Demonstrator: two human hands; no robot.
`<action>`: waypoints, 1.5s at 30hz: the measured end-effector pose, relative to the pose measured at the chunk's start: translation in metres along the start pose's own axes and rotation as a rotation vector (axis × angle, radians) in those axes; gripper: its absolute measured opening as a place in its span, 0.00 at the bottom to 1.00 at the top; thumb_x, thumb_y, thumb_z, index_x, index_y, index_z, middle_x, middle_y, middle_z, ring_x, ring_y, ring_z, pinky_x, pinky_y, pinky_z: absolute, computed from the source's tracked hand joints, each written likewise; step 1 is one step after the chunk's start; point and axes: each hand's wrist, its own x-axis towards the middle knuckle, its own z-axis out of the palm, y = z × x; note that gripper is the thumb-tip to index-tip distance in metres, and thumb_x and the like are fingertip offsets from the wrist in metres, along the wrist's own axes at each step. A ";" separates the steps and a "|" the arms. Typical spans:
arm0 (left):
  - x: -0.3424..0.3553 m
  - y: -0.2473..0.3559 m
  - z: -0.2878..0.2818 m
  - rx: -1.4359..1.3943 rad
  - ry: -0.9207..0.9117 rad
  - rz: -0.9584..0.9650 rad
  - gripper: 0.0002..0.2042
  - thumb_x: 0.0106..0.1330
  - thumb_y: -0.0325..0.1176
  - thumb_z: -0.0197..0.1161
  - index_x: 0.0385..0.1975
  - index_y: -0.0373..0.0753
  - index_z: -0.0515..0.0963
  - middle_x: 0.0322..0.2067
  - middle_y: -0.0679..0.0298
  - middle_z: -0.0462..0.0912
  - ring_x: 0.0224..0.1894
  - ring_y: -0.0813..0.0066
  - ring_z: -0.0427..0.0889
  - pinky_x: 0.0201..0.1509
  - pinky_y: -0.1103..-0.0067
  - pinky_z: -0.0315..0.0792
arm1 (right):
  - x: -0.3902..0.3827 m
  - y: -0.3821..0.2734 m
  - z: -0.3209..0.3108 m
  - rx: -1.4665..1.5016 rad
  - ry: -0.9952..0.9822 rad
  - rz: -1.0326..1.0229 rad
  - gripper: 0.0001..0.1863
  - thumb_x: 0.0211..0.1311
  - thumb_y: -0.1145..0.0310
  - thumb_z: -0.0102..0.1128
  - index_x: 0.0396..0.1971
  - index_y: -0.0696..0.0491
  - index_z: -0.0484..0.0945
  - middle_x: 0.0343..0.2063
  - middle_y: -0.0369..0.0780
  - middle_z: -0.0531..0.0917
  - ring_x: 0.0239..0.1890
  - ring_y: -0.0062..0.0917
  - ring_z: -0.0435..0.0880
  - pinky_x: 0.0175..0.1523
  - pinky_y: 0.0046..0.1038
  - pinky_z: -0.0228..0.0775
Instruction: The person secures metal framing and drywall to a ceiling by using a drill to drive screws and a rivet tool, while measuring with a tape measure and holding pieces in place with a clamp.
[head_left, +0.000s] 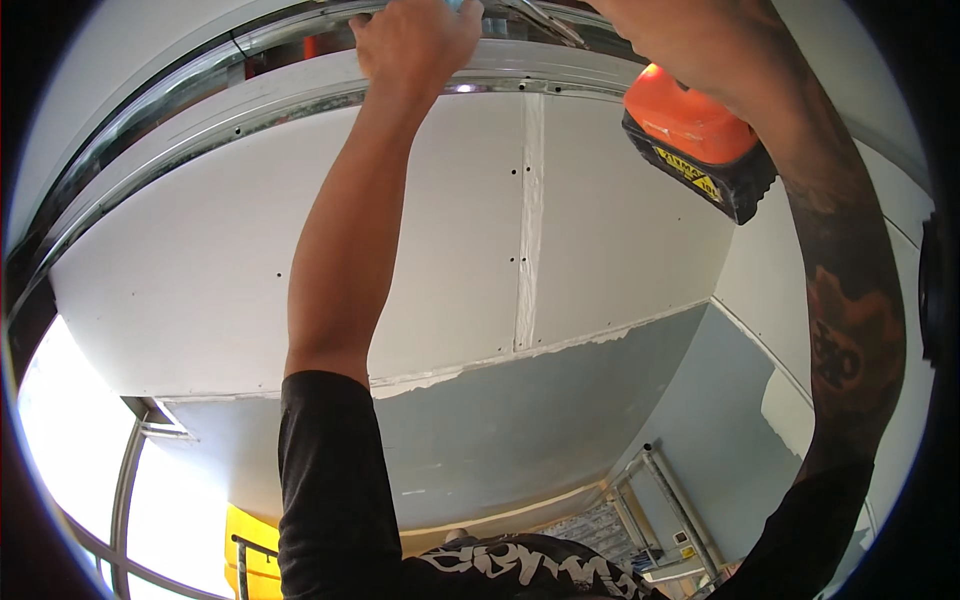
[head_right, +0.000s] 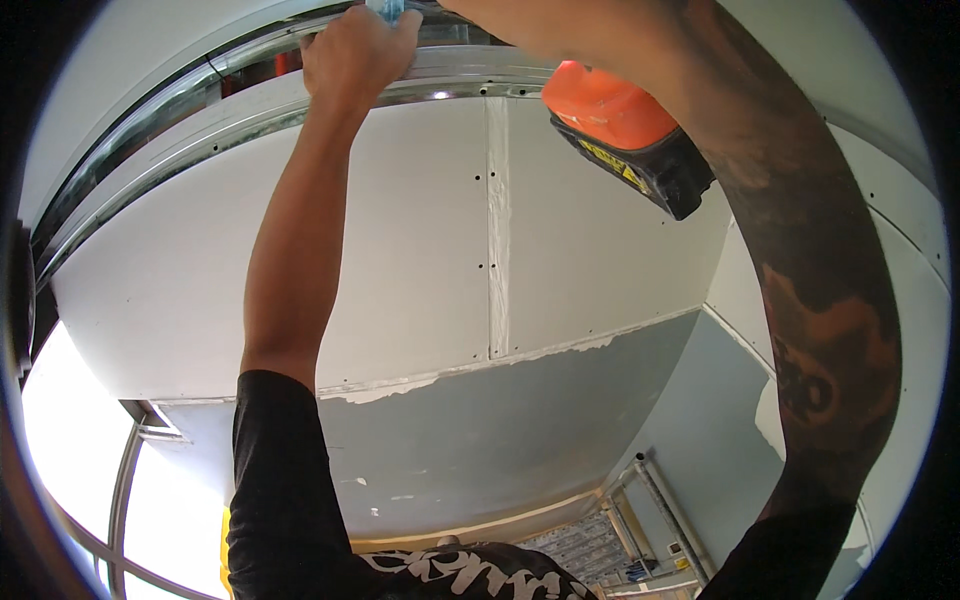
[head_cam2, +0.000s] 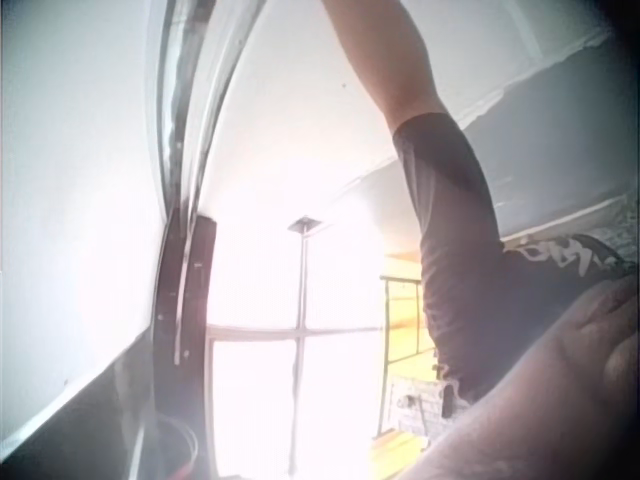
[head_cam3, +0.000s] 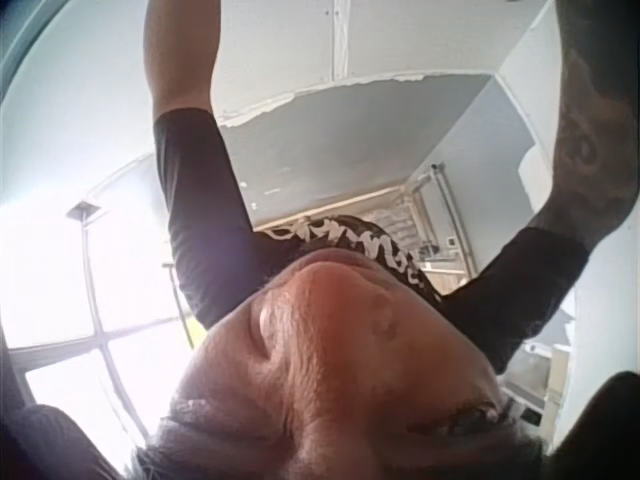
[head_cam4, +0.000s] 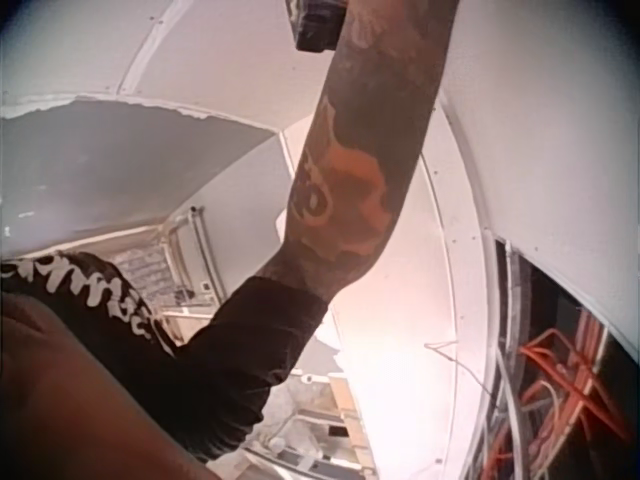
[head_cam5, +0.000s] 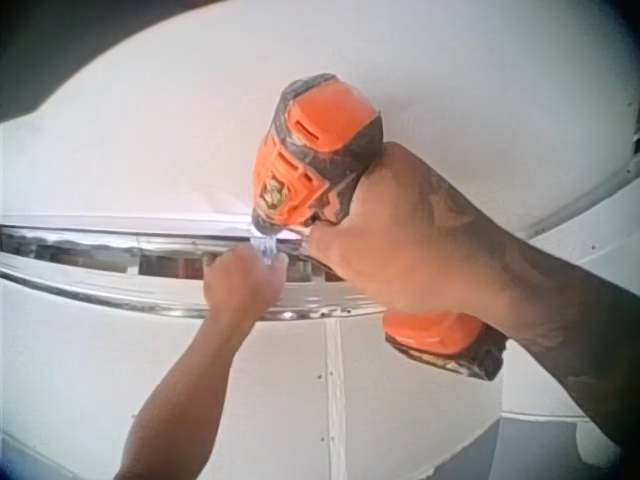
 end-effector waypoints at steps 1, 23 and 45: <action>0.000 0.001 -0.003 -0.009 -0.019 -0.002 0.24 0.61 0.52 0.60 0.27 0.30 0.84 0.28 0.43 0.85 0.34 0.47 0.86 0.48 0.61 0.77 | -0.001 0.000 0.000 -0.015 -0.022 0.027 0.15 0.56 0.70 0.60 0.42 0.59 0.76 0.23 0.41 0.80 0.25 0.26 0.81 0.38 0.31 0.77; -0.001 -0.004 -0.002 -0.081 -0.035 0.059 0.18 0.61 0.45 0.64 0.29 0.32 0.84 0.29 0.47 0.85 0.35 0.50 0.86 0.46 0.60 0.75 | 0.007 0.026 0.033 0.082 -0.081 -0.185 0.16 0.53 0.75 0.59 0.43 0.60 0.73 0.22 0.39 0.76 0.23 0.24 0.78 0.33 0.30 0.78; 0.003 -0.007 0.007 -0.062 -0.074 0.021 0.23 0.64 0.51 0.56 0.26 0.34 0.84 0.28 0.48 0.86 0.34 0.50 0.86 0.71 0.49 0.55 | 0.013 0.020 0.014 0.401 -0.174 -0.026 0.09 0.55 0.76 0.56 0.37 0.58 0.74 0.24 0.38 0.78 0.27 0.23 0.77 0.37 0.29 0.74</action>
